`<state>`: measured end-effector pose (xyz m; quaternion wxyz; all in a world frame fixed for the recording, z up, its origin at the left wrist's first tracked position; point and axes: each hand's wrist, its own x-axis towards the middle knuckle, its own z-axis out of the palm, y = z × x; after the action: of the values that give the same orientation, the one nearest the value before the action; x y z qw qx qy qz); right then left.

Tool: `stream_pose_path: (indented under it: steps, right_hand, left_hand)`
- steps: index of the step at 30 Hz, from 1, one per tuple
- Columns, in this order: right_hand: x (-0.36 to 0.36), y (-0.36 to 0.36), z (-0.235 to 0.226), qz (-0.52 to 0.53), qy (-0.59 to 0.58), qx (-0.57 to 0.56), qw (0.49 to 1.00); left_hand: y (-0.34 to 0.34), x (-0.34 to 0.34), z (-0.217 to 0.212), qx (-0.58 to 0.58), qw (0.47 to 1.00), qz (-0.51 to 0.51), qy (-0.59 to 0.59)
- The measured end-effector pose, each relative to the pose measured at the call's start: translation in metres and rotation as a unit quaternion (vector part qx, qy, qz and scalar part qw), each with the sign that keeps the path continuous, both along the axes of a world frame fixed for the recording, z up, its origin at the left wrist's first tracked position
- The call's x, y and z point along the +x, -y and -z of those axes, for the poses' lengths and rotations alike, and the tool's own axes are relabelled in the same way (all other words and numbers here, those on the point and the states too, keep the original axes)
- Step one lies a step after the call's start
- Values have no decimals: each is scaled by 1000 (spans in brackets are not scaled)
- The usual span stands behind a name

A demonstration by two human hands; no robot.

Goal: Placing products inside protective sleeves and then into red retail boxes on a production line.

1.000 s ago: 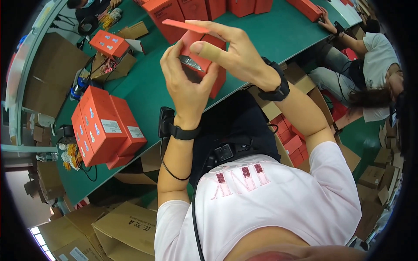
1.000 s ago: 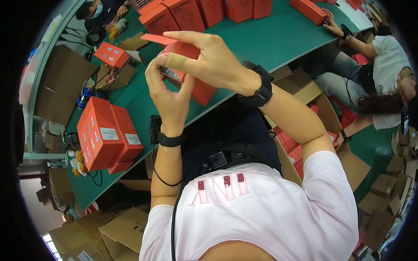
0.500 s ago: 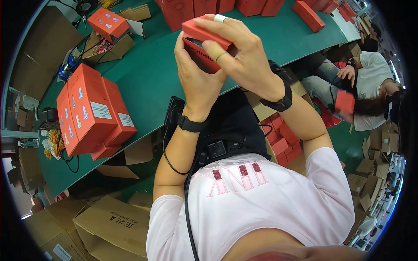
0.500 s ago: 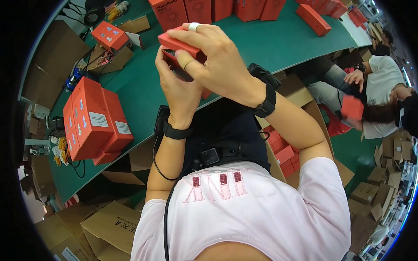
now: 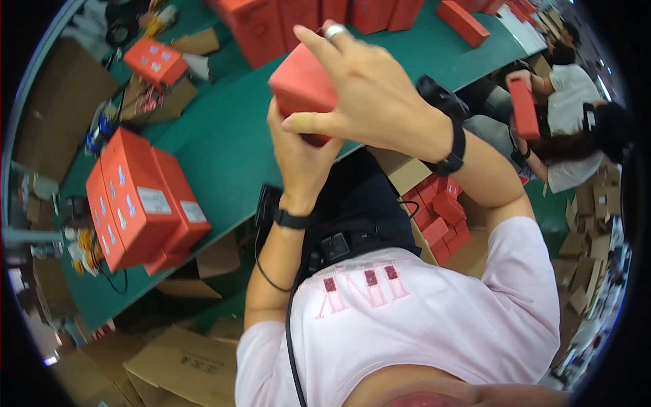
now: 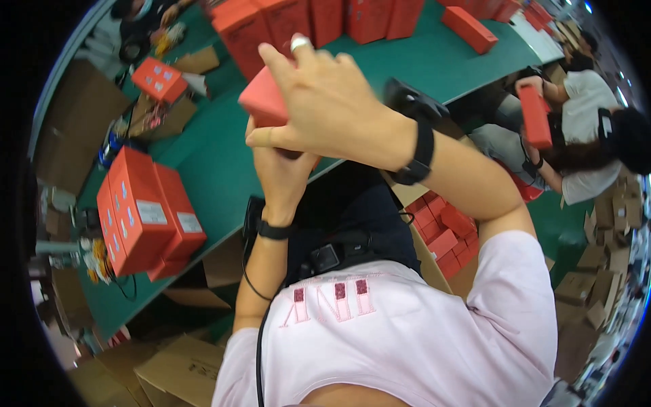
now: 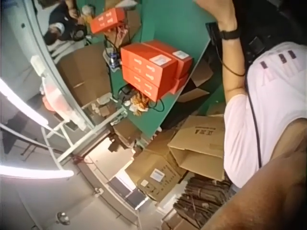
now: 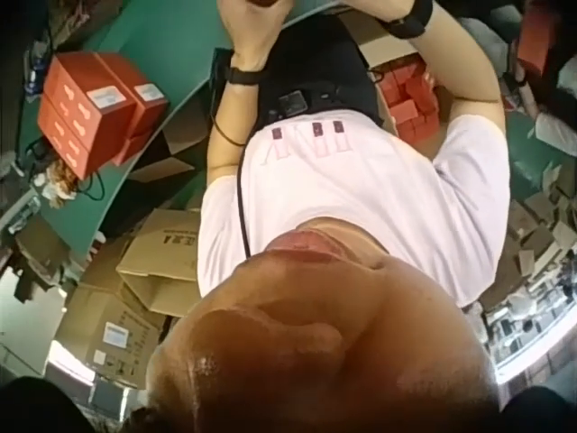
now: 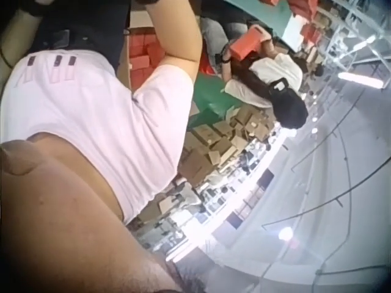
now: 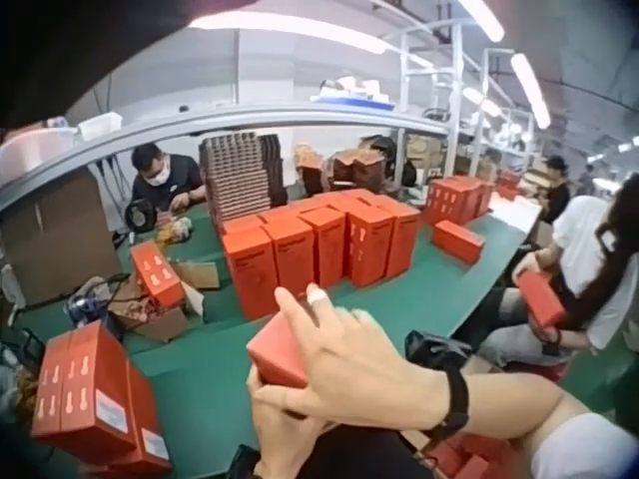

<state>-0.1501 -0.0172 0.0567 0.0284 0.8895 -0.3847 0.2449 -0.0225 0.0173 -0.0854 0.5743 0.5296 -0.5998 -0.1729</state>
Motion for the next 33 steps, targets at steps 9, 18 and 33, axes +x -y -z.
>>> stream_pose_path:
  steps: [9,18,33]
  right_hand:
    - [-53,161,-80,-2,-100,164,981]
    - [-66,212,-96,134,-80,160,975]
    - [-115,260,38,9,107,-129,986]
  left_hand:
    - [-64,29,-26,64,998,28,12]
    - [-103,44,-1,183,982,-36,-19]
    - [158,-53,-33,222,964,148,-4]
